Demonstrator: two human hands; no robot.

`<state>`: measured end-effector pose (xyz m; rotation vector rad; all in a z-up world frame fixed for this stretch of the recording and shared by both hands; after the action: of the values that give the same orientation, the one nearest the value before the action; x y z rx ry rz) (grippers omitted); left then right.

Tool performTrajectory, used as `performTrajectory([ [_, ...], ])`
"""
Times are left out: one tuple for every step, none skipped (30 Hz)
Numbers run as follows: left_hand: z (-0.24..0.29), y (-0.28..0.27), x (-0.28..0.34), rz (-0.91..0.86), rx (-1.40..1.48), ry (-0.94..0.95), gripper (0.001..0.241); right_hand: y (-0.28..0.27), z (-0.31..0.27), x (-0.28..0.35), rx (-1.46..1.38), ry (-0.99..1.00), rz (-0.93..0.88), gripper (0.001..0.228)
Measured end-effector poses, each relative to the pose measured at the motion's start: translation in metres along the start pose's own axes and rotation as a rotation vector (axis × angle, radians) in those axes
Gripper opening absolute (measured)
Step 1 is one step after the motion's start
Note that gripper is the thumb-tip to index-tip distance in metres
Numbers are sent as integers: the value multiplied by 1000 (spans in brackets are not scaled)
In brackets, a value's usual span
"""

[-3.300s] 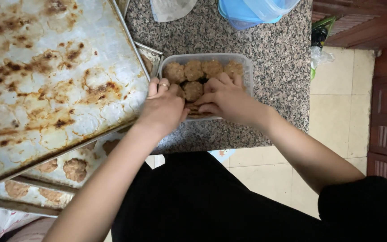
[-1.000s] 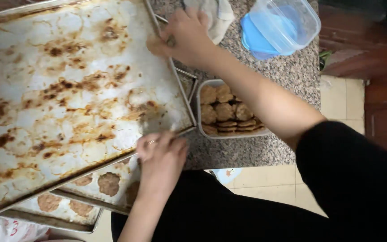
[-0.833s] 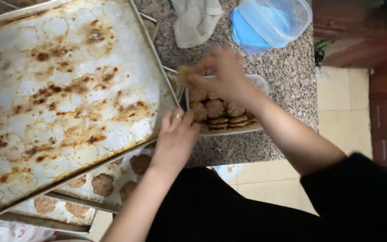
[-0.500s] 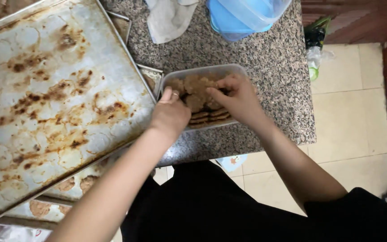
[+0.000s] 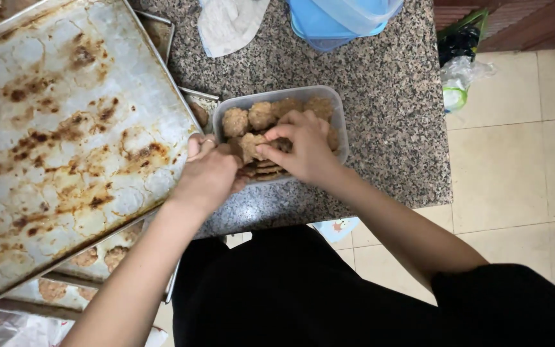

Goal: Packing freshly baked cookies from metal baking trays into plastic storage containers.

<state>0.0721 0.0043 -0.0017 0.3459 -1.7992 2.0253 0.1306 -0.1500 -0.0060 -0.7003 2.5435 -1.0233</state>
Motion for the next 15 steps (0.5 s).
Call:
performTrajectory([
  [-4,-1,1,-9,13,-27,34,4,4,0,22,1,-22,32],
  [-6,2,-4,-7,16,-31,34,-1,4,-1,23,-3,-26,32],
  [-2,3,-6,40,-44,33,34,-4,4,-2,27,8,-41,33],
  [2,4,-8,86,-103,93,34,-6,4,-2,30,17,-59,34],
  [3,10,-14,87,-99,87,34,-9,4,-1,31,12,-64,34],
  [6,14,-19,121,-113,107,32,-15,-1,-1,60,-37,-19,30],
  [9,18,-23,155,-127,126,30,-22,-6,0,89,-86,25,27],
  [6,9,-22,156,-123,117,30,-28,-13,2,88,-94,18,27],
  [7,2,-19,148,-127,136,31,-33,-20,4,49,-96,-9,25],
  [6,-4,-16,139,-131,153,31,-36,-27,6,7,-97,-38,23],
  [1,-6,-18,138,-126,142,31,-41,-39,6,4,-105,-47,23],
  [-3,-7,-20,118,-51,140,32,-44,-52,7,-45,-123,-76,21],
  [-8,-9,-21,99,24,137,33,-47,-65,8,-93,-140,-105,20],
  [-10,-12,-22,99,29,127,33,-37,-62,11,-96,-147,-114,20],
  [-12,-13,-22,83,44,114,33,-31,-66,13,-30,-217,-79,22],
])
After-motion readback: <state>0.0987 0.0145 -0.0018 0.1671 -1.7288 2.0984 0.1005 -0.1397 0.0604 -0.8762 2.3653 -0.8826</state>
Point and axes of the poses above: each hand's wrist, its own x-axis away from the middle knuckle, its own y-axis out of the palm, z = x × y, the point moved 10 cm from there along -x, towards the middle knuckle, and after that the axes turned 10 degrees about -y, right-handed, at the moved point
